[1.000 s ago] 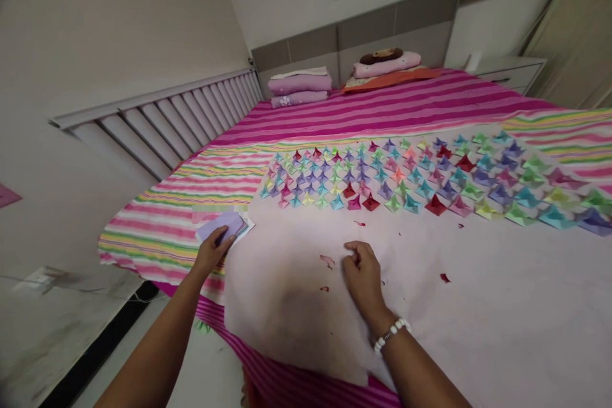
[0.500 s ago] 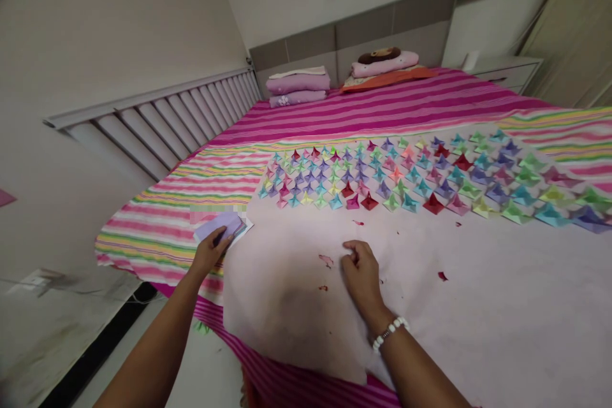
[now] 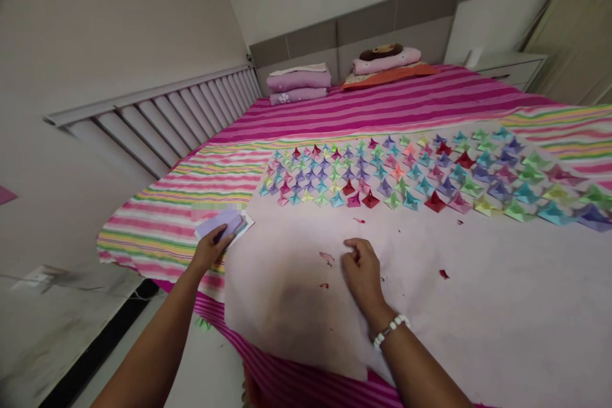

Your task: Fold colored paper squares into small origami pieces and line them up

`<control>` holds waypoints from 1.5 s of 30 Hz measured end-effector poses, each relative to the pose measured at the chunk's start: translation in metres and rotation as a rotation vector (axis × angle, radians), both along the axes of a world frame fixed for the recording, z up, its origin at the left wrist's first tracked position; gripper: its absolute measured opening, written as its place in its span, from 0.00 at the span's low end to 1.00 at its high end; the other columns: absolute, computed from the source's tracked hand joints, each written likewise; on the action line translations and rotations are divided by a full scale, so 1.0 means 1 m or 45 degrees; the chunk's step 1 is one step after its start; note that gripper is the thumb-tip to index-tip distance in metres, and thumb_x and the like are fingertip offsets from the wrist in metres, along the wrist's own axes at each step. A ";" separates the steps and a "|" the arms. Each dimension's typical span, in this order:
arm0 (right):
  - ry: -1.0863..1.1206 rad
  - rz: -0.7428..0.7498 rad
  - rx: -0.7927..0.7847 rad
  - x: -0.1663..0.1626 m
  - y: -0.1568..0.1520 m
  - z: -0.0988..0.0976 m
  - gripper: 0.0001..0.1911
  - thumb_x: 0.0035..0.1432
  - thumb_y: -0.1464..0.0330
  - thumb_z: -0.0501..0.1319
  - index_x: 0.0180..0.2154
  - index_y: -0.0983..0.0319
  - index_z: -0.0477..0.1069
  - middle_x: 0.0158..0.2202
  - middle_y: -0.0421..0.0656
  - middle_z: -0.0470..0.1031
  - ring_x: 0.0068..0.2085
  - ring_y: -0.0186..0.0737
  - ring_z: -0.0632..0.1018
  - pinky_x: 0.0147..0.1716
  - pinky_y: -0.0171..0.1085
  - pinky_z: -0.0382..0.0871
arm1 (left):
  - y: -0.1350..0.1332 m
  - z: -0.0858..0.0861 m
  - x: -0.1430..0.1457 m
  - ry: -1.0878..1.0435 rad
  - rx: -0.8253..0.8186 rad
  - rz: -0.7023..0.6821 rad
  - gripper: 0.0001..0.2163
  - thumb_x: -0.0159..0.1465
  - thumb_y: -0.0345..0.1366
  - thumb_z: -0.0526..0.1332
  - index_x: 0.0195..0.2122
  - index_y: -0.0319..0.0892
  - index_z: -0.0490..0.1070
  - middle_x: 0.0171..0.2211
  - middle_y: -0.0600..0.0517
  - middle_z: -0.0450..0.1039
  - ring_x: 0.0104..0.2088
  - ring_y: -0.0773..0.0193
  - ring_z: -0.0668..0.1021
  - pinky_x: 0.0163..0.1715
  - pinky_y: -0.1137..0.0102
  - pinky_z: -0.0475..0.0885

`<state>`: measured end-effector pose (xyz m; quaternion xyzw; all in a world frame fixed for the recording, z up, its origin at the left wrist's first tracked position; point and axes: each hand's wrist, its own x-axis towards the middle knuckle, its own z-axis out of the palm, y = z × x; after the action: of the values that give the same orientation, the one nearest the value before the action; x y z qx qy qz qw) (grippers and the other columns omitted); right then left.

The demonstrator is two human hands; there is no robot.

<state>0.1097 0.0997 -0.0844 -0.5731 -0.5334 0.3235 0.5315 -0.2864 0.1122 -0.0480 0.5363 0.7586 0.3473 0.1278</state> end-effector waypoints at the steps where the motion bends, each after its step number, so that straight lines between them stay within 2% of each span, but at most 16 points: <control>1: 0.001 0.002 -0.002 0.000 0.000 0.001 0.12 0.47 0.70 0.55 0.36 0.62 0.70 0.27 0.38 0.65 0.26 0.38 0.67 0.27 0.38 0.62 | 0.000 0.000 0.000 -0.003 0.002 -0.001 0.22 0.53 0.46 0.64 0.47 0.40 0.73 0.50 0.44 0.75 0.51 0.50 0.75 0.54 0.59 0.68; 20: -0.014 -0.001 0.005 0.002 0.000 0.001 0.13 0.45 0.70 0.55 0.36 0.62 0.71 0.27 0.39 0.66 0.26 0.38 0.67 0.28 0.38 0.62 | 0.000 -0.003 -0.007 0.007 0.009 -0.071 0.24 0.56 0.49 0.60 0.48 0.37 0.73 0.51 0.42 0.75 0.53 0.50 0.74 0.56 0.59 0.66; 26: -0.014 0.007 0.014 0.002 0.001 -0.001 0.13 0.46 0.70 0.55 0.36 0.62 0.70 0.27 0.39 0.66 0.26 0.38 0.67 0.28 0.38 0.63 | 0.000 -0.004 -0.008 0.045 0.058 -0.099 0.22 0.57 0.48 0.58 0.47 0.40 0.73 0.48 0.44 0.76 0.51 0.52 0.76 0.53 0.59 0.68; 33: -0.025 -0.002 0.007 0.001 0.000 0.002 0.13 0.46 0.69 0.55 0.36 0.62 0.71 0.27 0.39 0.67 0.26 0.39 0.67 0.28 0.38 0.63 | -0.002 0.002 0.003 0.094 0.112 -0.113 0.16 0.54 0.46 0.59 0.38 0.41 0.73 0.50 0.44 0.75 0.50 0.52 0.76 0.52 0.61 0.68; 38: -0.030 -0.001 0.002 0.000 0.000 0.003 0.13 0.45 0.69 0.55 0.36 0.62 0.71 0.28 0.39 0.67 0.25 0.38 0.67 0.27 0.38 0.62 | -0.003 0.009 0.011 0.091 0.118 -0.114 0.10 0.54 0.43 0.58 0.32 0.42 0.72 0.45 0.45 0.77 0.49 0.51 0.76 0.50 0.61 0.69; 42: -0.043 0.001 -0.002 0.001 0.000 0.003 0.13 0.45 0.70 0.55 0.36 0.62 0.70 0.28 0.39 0.68 0.26 0.38 0.67 0.27 0.38 0.63 | -0.003 0.012 0.011 0.036 0.164 -0.076 0.07 0.53 0.41 0.57 0.27 0.43 0.69 0.46 0.45 0.77 0.48 0.52 0.76 0.51 0.62 0.68; 45: -0.037 0.003 0.009 0.001 0.000 0.002 0.12 0.46 0.70 0.55 0.36 0.62 0.70 0.28 0.40 0.68 0.26 0.39 0.68 0.27 0.38 0.63 | -0.003 0.013 0.009 -0.035 0.236 -0.004 0.08 0.55 0.41 0.57 0.27 0.43 0.67 0.46 0.45 0.77 0.47 0.54 0.77 0.51 0.62 0.68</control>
<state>0.1105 0.0996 -0.0828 -0.5754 -0.5428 0.3138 0.5251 -0.2773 0.1094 -0.0352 0.5423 0.7204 0.4232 0.0885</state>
